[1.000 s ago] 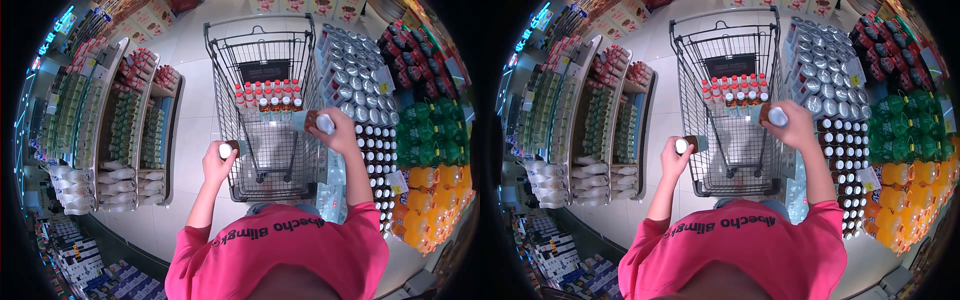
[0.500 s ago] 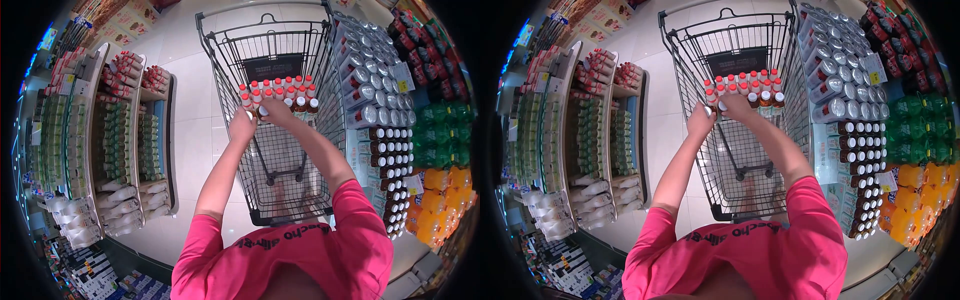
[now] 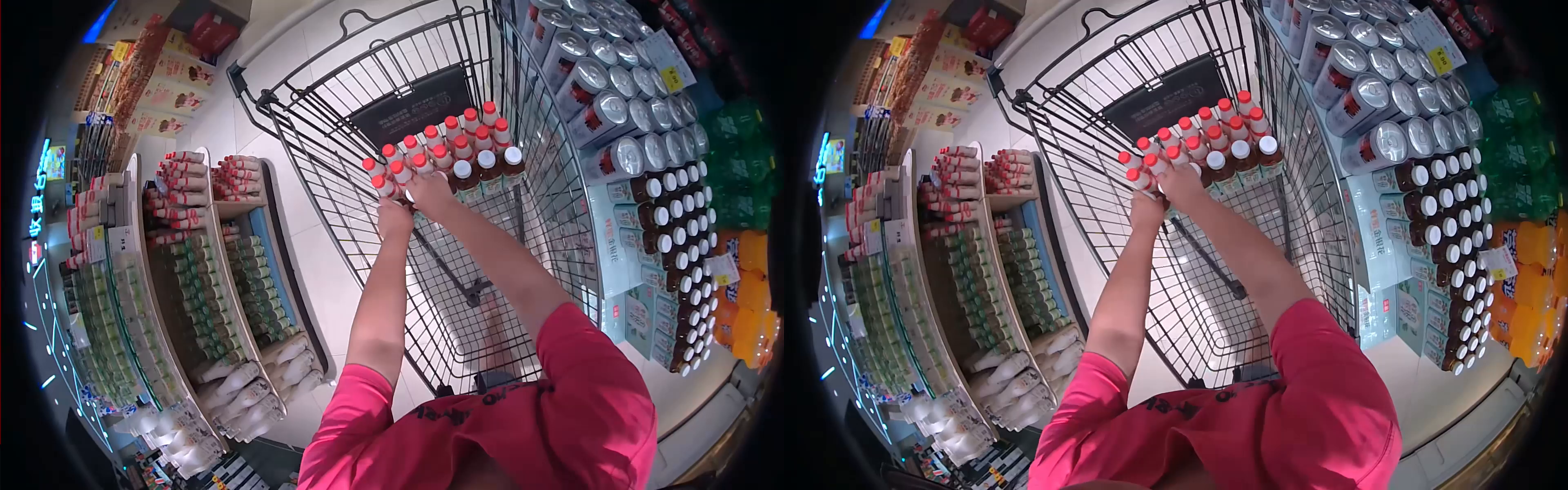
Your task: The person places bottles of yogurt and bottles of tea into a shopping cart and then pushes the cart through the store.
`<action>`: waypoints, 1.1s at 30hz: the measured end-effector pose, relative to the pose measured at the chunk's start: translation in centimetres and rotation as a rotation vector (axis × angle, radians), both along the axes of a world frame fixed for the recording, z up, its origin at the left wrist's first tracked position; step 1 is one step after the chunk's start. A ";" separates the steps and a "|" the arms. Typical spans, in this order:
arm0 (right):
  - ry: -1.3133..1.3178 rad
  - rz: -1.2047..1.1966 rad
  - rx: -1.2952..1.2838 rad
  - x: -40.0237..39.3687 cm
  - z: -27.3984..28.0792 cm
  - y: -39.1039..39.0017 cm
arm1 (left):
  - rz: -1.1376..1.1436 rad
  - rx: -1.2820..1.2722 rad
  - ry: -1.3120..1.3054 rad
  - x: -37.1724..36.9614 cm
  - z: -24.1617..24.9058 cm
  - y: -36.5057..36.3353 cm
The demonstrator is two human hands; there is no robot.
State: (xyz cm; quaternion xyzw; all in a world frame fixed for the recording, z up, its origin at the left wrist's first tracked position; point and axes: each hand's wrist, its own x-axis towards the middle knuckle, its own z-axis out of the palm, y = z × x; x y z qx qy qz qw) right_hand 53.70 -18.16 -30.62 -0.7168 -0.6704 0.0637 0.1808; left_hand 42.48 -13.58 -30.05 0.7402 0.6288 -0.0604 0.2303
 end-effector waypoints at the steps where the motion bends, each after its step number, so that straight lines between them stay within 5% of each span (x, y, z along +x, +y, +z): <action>1: -0.003 -0.001 -0.057 -0.1 -1.4 0.4 | 0.005 0.050 -0.014 0.1 -1.4 0.2; 4: -0.049 -0.067 0.056 -0.7 -3.1 0.4 | -0.014 0.217 -0.116 -0.5 -2.8 -0.1; 8: -0.066 -0.089 0.013 -0.8 -2.5 -0.3 | 0.002 0.146 -0.062 -0.2 -1.8 -0.1; 12: -0.016 -0.095 0.280 -1.1 -1.0 -3.9 | 0.059 0.129 -0.045 -0.2 -2.5 -0.3; 18: 0.257 0.156 0.014 -1.9 3.6 -15.8 | -0.031 -0.010 -0.196 -4.0 -5.0 -0.3; 21: 0.403 0.261 -0.150 -0.5 5.8 -23.1 | -0.013 0.057 -0.091 -4.0 -2.2 -4.8; 23: 0.430 0.258 -0.064 1.0 6.9 -28.5 | 0.035 -0.195 -0.164 -2.7 4.2 -9.0; 25: 0.520 0.269 -0.038 3.7 9.8 -33.2 | -0.017 -0.061 -0.474 -4.1 6.3 -13.8; 27: 0.416 0.203 0.067 6.0 10.8 -36.6 | -0.383 0.365 -0.295 -4.2 12.6 -18.5; 28: 0.362 0.167 0.117 7.0 11.1 -37.5 | -0.378 0.546 -0.138 -4.0 15.7 -20.8; 31: 0.321 0.208 0.239 7.9 11.8 -38.4 | -0.060 0.800 0.042 -5.4 18.0 -24.8; 33: 0.247 0.247 0.189 7.7 10.4 -38.6 | 0.131 0.621 0.158 -9.0 14.3 -25.9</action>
